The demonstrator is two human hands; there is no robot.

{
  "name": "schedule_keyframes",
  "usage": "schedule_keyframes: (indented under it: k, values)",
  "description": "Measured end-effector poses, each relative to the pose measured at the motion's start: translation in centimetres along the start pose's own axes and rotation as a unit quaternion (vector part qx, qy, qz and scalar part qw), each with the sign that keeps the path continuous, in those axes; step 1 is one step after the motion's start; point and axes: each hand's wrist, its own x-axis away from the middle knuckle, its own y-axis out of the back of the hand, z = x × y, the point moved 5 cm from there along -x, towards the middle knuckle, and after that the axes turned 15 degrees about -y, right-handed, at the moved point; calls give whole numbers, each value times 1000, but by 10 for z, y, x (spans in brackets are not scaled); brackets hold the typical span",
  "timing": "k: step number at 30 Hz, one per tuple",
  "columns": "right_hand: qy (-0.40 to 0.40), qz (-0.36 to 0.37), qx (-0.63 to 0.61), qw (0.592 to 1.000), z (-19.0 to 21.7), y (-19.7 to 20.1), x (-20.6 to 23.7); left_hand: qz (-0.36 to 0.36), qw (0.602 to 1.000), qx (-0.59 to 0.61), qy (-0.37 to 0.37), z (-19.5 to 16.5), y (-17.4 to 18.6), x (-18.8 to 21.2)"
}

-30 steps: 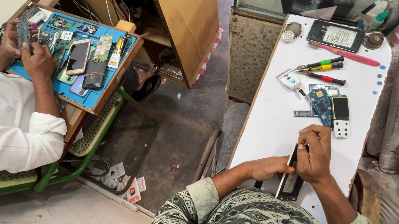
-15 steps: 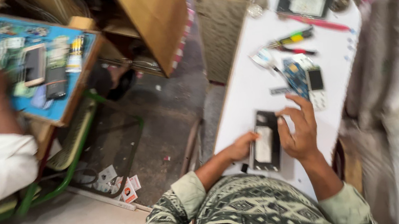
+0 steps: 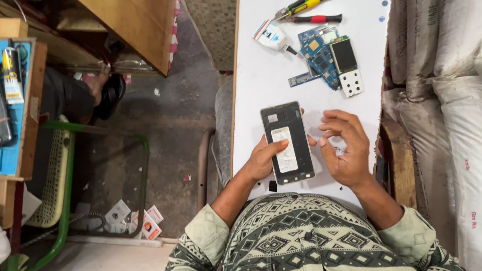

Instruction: The person disassembles a mobile phone at a workbench, separating the back cover and frame from the body and removing the battery. They use a pry tool to work along the edges, brush debris from the interior, pick at components with tweezers, and press the parts back together.

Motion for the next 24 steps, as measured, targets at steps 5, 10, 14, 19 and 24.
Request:
schedule_keyframes:
  k: [5, 10, 14, 19, 24]
  values:
    - [-59, 59, -80, 993, -8, -10, -1, -33, 999, -21, 22, 19, 12, 6]
    - [-105, 95, -89, 986, -11, -16, -6, -15, 997, -54, 50, 31, 19, 11]
    - [-137, 112, -113, 978, -10, -22, -21, 25, 994, -101, 36, 32, 18, 12]
    - [-158, 146, -149, 965, -2, -36, -37, 26, 995, -83, 44, 39, 18, 15]
    - [-194, 159, -121, 960, 1, -45, -44, 29, 996, -74, 41, 42, 18, 17]
